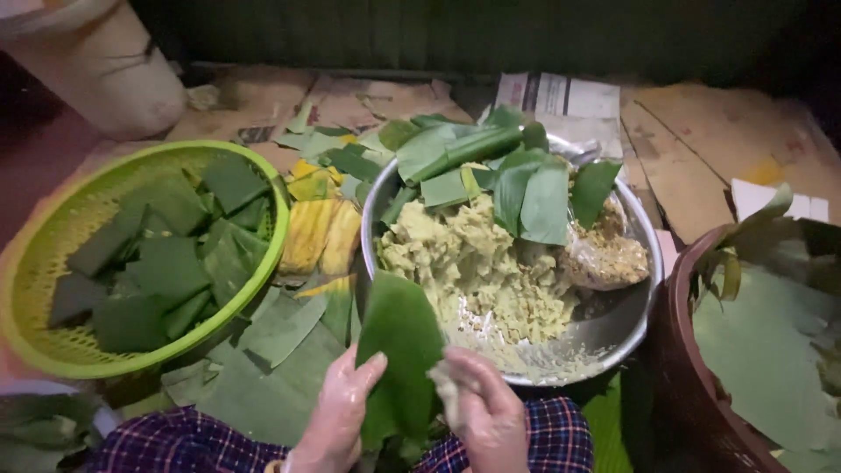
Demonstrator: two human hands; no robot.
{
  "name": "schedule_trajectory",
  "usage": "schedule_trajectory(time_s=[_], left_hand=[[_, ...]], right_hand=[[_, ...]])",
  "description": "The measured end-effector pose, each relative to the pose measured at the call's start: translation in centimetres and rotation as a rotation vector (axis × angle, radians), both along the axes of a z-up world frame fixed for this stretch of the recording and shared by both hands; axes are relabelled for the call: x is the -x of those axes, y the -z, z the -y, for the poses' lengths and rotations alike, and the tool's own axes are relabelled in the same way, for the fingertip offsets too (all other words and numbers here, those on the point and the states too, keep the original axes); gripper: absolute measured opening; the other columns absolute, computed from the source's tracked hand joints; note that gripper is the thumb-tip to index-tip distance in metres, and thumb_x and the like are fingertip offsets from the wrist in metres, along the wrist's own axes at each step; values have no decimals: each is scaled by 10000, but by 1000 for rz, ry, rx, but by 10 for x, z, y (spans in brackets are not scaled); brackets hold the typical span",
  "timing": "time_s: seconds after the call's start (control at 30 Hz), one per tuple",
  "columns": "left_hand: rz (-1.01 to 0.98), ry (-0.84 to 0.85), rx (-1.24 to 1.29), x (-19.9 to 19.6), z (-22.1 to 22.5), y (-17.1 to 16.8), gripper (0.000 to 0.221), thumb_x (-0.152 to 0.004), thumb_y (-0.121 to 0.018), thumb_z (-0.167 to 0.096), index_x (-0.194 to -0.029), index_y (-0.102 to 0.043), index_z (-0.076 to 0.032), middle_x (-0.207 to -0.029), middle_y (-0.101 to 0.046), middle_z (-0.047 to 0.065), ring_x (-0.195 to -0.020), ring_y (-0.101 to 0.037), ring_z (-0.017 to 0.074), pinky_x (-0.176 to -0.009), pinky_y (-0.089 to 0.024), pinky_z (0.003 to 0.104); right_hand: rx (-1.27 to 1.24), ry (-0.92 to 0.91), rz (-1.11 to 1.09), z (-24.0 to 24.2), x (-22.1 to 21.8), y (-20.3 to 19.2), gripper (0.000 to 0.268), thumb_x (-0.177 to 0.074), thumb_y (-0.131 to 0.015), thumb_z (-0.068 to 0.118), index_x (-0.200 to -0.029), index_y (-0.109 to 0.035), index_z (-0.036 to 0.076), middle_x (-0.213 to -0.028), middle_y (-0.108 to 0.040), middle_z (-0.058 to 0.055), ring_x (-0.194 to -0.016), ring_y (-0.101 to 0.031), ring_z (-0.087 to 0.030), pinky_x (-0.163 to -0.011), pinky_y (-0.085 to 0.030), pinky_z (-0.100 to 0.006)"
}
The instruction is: The person is portioning a yellow filling from a large bowl and wrapping each portion in a piece of banana leaf.
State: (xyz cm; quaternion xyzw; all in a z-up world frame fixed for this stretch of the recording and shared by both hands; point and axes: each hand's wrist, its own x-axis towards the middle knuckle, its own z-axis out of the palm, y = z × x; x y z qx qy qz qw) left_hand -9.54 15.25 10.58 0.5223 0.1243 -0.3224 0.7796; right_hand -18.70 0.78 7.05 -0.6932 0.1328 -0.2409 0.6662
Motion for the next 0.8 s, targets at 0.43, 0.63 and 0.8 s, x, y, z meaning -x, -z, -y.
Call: schedule_trajectory(time_s=[0.43, 0.63, 0.8], left_hand=[[-151, -438, -134, 35, -19, 141, 515, -909, -546, -90, -1360, -573, 155, -1437, -604, 291, -1377, -528, 352, -1187, -355, 438], [-192, -227, 295, 44, -19, 31, 537, -1062, -366, -236, -1292, -608, 184, -1306, -651, 282, -1141, -571, 350, -1074, -425, 484], [-37, -103, 63, 59, -15, 35, 595, -986, -437, -323, -1399, -606, 71, -1482, -644, 196, -1391, -558, 280, -1191, -360, 426]], right_hand=[[179, -6, 174, -71, 8, -10, 612, -693, -492, -179, -1245, -678, 9, -1390, -654, -192, -1434, -486, -361, -1195, -370, -477], [519, -585, -62, -25, 14, -9, 950, -906, -454, 697, -1576, -199, 74, -1689, -154, -207, -1559, -14, -446, -1180, -17, -682], [732, -254, -6, -29, 25, 29, 633, -862, -661, 328, -1462, -491, 224, -1520, -542, -128, -1522, -227, -392, -1186, 53, -690]])
